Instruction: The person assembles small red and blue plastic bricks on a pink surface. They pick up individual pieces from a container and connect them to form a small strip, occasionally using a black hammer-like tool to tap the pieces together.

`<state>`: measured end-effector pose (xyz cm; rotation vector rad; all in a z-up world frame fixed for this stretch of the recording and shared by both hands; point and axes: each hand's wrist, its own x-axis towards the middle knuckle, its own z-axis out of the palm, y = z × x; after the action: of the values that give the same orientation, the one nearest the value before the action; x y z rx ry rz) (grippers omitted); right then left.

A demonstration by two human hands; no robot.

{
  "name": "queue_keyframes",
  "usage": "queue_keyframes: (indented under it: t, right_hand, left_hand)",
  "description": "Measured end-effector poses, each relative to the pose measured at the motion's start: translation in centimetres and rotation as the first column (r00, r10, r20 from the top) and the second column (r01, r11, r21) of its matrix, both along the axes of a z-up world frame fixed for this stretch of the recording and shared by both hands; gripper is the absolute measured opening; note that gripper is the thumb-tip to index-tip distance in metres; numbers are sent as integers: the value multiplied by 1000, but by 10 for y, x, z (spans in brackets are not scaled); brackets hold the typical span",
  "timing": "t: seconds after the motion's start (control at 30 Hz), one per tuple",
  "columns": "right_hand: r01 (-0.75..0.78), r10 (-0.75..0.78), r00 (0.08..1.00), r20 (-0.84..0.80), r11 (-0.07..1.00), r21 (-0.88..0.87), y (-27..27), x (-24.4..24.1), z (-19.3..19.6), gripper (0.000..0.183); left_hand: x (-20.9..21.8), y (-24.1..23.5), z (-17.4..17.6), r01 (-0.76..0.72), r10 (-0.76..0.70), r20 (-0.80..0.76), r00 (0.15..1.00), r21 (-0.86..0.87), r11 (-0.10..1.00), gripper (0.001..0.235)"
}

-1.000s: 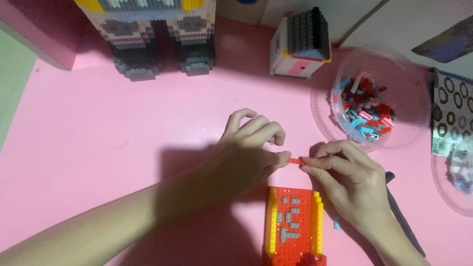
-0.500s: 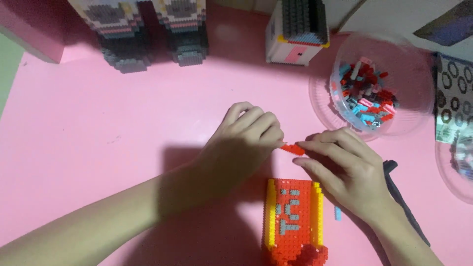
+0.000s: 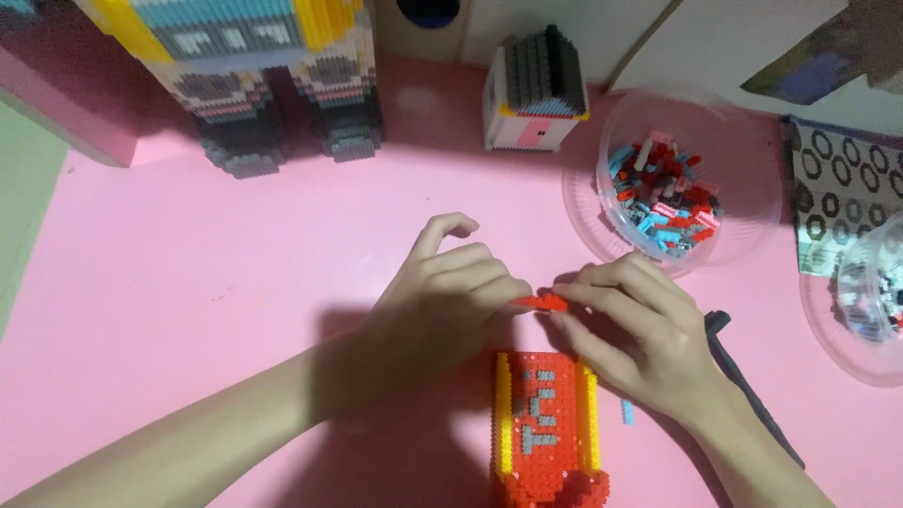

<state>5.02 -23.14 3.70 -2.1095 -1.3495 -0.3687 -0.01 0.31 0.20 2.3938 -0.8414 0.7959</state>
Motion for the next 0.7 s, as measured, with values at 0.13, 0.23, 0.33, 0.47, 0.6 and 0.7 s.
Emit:
queue_keyframes:
  t: [0.13,0.23,0.33,0.47,0.6,0.7]
  right_hand:
    - [7,-7,1000,-12,1000,12,-3,0,-4,31]
    - [-32,32,999,18,999,17,-4,-2,-2,22]
    - [-41,42,997,69,999,-15,-9,0,0,20]
    - [-56,55,998,-17,997,-57,-14,2,13,37]
    - [148,-114,980,163,965,-216,-36,-1,16,33]
    - [270,-220,962,161,846,-461,-47,-8,16,22]
  left_hand:
    - [-3,2,2,50,-51,-16,999,-63,997,28]
    - [-3,1,2,25,-24,23,999,-24,999,15]
    - [-2,0,3,60,-58,26,998,-60,996,12]
    - [-3,-1,2,100,-93,65,994,-114,989,17]
    - [-2,-1,12,34,-12,138,990,-157,987,16]
    - [-4,-3,12,-3,21,125,992,-143,990,26]
